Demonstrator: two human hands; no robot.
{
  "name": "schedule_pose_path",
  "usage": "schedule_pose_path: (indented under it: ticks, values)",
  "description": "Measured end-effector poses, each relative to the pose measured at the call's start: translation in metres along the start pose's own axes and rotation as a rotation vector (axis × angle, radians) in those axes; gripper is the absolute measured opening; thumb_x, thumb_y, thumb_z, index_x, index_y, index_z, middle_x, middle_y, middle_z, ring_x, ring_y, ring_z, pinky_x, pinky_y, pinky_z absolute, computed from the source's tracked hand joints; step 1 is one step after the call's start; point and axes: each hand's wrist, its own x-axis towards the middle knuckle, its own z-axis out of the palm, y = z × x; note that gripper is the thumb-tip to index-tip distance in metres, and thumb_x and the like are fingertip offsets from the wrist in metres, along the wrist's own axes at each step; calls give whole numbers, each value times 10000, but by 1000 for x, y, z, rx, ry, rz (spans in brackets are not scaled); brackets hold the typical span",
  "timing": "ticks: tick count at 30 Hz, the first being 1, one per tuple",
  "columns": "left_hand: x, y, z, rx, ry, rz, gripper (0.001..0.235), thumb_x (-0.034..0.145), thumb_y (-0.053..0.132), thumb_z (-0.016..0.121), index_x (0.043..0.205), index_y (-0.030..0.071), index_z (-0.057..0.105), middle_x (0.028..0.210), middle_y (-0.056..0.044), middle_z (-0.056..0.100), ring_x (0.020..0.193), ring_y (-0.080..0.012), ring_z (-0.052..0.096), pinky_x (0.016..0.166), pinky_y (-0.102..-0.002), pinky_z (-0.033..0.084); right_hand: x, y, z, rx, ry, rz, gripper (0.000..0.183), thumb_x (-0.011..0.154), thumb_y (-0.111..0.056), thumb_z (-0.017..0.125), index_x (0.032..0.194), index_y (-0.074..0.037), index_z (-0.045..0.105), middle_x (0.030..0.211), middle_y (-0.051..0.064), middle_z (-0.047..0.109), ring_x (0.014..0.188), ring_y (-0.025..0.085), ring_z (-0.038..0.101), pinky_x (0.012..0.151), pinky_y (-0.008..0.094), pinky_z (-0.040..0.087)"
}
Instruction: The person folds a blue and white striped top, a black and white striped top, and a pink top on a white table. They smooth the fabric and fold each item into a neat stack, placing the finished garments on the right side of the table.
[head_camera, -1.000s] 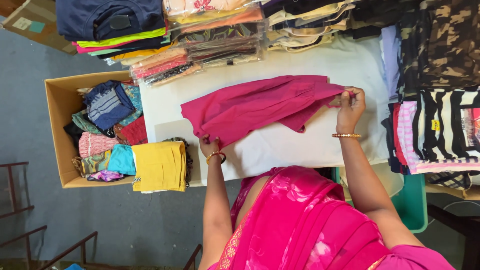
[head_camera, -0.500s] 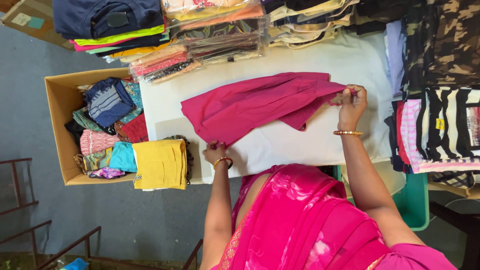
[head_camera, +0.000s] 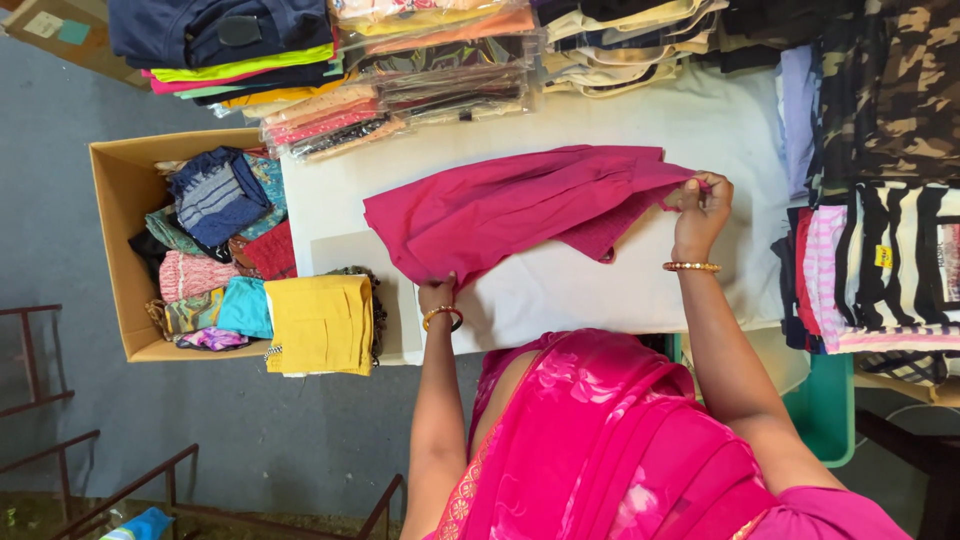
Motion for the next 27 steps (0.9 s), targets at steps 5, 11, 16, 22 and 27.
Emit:
schedule_pose_path:
  ticks: [5,11,16,22,27]
  values:
    - [42,1,-10,-600,-368,-291,349,867,281,840,1050,28,685,877,-119,684,833,-302,669,795,-444,562,9,-17,3,4,32,-17,88,1053,0,634,1077,-74,594,1102,-20,601,824,38,553,669,205,479]
    - [-19,158,-166,-1453,-523,56,351,918,217,700,1209,36,625,1150,-143,692,1065,-308,678,948,-488,536,25,-71,-14,72,39,75,66,1072,-49,654,1078,-96,608,1088,0,678,755,45,572,584,194,418]
    - [-74,241,-246,-1484,-621,539,428,974,242,629,1324,0,586,1293,-175,672,1239,-321,646,1151,-509,476,23,-161,-12,206,-59,102,59,1096,-95,642,1058,-93,596,1157,47,709,687,106,597,545,224,445]
    - [-105,312,-279,-1395,-606,880,546,931,296,602,1398,17,559,1367,-159,655,1300,-316,624,1176,-504,464,33,-221,-9,420,-90,-33,52,1153,-93,590,1105,-97,571,1260,67,673,1031,159,686,863,412,683]
    - [15,327,-217,-1411,-696,630,224,1052,105,617,1251,3,607,1254,-111,680,1210,-244,663,1146,-430,500,132,-160,25,226,-127,-1,31,1103,-110,618,1073,-110,609,1112,37,706,990,148,723,816,392,675]
